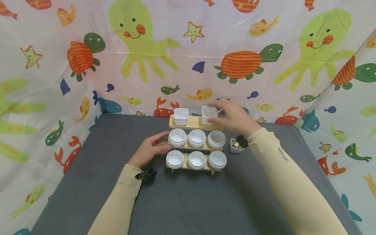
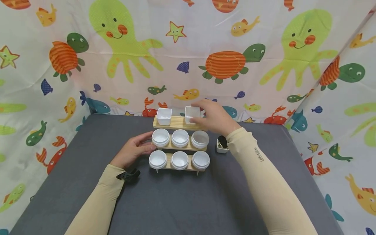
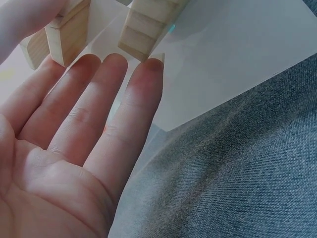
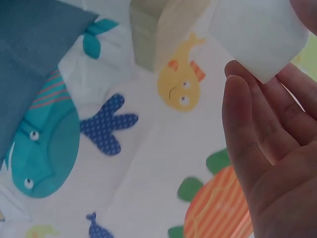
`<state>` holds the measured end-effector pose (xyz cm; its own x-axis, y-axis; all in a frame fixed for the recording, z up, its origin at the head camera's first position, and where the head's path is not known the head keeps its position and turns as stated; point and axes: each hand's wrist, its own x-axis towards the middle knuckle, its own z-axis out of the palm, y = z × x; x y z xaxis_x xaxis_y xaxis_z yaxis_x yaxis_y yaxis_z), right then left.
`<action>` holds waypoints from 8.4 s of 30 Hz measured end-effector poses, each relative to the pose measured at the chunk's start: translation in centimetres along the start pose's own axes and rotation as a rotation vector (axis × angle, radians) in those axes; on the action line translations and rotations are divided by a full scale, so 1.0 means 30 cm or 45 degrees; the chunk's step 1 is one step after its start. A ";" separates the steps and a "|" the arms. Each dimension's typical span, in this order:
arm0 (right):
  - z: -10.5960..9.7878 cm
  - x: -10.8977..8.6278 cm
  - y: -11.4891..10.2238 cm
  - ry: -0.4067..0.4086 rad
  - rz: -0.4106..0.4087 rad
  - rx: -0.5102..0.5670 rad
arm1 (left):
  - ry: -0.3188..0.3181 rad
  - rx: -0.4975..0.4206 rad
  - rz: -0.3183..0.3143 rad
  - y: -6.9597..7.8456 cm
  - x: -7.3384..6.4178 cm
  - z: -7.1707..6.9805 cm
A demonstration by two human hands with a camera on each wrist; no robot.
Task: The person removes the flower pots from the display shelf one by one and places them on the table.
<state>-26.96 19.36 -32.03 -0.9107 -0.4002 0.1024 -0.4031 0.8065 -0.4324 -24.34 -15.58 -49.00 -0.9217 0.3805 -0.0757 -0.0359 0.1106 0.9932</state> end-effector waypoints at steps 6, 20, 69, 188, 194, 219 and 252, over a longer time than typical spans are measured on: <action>-0.029 -0.071 0.069 0.048 0.033 -0.041 | -0.004 -0.001 0.004 0.001 0.003 0.000; -0.049 -0.306 0.244 0.096 0.275 0.006 | 0.019 0.004 -0.002 0.007 0.001 0.005; 0.222 -0.458 0.514 0.054 0.520 0.047 | 0.014 0.012 -0.015 0.009 0.003 0.002; -0.015 -0.470 0.291 0.099 0.338 -0.140 | 0.016 0.000 -0.007 -0.005 -0.004 -0.002; 0.024 -0.559 0.380 0.098 0.423 -0.108 | 0.011 -0.007 -0.015 -0.001 -0.003 0.003; 0.168 -0.640 0.556 0.074 0.524 -0.067 | 0.009 -0.003 -0.008 0.005 -0.003 0.006; 0.139 -0.579 0.476 0.067 0.551 -0.102 | 0.000 -0.018 -0.005 -0.003 -0.004 -0.005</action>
<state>-16.52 36.03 -43.72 -0.9997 0.0029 -0.0262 0.0125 0.9271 -0.3747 -24.27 -15.76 -49.08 -0.9217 0.3797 -0.0794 -0.0449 0.0990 0.9941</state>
